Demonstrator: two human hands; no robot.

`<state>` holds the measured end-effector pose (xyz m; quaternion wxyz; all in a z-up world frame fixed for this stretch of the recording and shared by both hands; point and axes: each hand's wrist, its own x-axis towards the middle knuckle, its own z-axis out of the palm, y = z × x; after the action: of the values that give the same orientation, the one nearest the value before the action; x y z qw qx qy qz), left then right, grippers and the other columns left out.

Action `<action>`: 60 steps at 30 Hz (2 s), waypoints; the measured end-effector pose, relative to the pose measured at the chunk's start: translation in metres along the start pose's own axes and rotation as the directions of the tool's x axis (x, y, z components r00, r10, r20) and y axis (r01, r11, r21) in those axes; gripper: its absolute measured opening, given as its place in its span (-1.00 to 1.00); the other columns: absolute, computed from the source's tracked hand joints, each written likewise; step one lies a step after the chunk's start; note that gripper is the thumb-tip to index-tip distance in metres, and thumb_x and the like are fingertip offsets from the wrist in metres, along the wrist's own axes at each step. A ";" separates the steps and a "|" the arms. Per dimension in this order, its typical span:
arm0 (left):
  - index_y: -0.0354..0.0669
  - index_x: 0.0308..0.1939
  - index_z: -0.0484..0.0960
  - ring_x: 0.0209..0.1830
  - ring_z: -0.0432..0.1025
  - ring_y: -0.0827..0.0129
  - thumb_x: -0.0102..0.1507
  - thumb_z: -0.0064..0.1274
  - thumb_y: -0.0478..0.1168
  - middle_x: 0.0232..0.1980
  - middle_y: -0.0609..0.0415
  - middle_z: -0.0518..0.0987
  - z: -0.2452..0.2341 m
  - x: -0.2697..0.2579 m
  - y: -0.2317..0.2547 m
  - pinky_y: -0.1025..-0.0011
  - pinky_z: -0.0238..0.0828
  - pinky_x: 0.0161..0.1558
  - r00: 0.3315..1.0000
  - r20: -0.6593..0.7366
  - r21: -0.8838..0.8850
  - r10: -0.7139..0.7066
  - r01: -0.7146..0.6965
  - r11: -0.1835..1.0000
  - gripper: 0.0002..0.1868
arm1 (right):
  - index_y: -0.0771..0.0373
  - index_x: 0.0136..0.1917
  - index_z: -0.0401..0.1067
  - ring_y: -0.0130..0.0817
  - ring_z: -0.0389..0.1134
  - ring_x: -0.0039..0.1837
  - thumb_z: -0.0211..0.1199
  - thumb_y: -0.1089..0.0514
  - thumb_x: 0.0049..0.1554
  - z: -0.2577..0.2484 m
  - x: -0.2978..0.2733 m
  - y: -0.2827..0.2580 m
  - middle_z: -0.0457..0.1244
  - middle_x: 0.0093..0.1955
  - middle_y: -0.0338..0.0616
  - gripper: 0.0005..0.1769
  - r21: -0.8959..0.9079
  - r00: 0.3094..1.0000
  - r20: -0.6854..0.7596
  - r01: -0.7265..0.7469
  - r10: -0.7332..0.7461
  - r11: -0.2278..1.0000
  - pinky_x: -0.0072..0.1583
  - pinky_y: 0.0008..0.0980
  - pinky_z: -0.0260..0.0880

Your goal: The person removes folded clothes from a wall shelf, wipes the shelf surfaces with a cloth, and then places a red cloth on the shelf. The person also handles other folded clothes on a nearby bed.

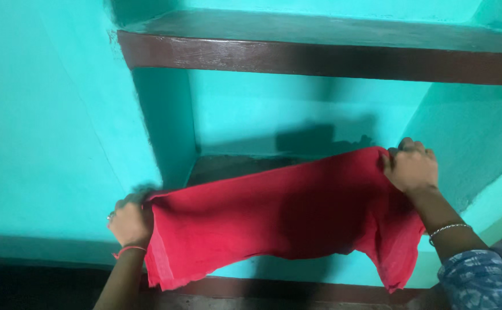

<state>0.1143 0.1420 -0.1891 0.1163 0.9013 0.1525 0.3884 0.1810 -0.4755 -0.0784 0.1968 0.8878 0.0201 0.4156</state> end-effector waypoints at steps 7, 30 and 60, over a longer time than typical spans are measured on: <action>0.05 -0.18 0.65 -0.10 0.54 0.20 0.26 0.10 -0.08 -0.17 0.11 0.59 -0.012 0.003 0.036 0.18 0.49 -0.14 0.975 -0.134 0.188 0.180 -0.153 0.970 -0.87 | 0.14 0.07 0.59 0.29 0.42 0.11 0.17 -0.09 0.22 0.096 -0.011 -0.003 0.37 0.08 0.18 -0.65 0.281 0.818 0.452 -0.509 0.356 0.814 0.14 0.19 0.45; 0.17 0.48 0.40 0.38 0.33 -0.02 0.14 0.04 -0.25 0.39 -0.12 0.42 0.183 0.009 0.092 0.09 0.43 0.14 0.927 0.282 0.186 0.246 -0.304 0.934 -0.23 | 0.13 0.59 0.13 -0.05 0.07 0.65 0.07 0.00 0.27 0.242 -0.090 -0.141 0.01 0.69 0.07 -0.35 0.443 0.792 0.606 -0.414 0.075 0.795 0.59 -0.12 0.11; -0.05 0.50 0.27 0.19 0.48 -0.05 0.28 -0.05 -0.27 0.34 -0.16 0.34 0.241 0.063 0.078 0.10 0.63 -0.08 0.894 0.423 0.300 0.149 -0.294 0.908 -0.34 | -0.14 0.37 0.44 -0.13 0.25 0.42 0.16 -0.20 0.18 0.280 -0.037 -0.165 0.20 0.39 -0.13 -0.50 0.323 0.819 0.541 -0.411 0.190 0.853 0.35 0.24 0.25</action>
<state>0.3471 0.0706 -0.2834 -0.0664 0.9779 0.0885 0.1774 0.3867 -0.4244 -0.3277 -0.0730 0.9758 -0.0841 0.1882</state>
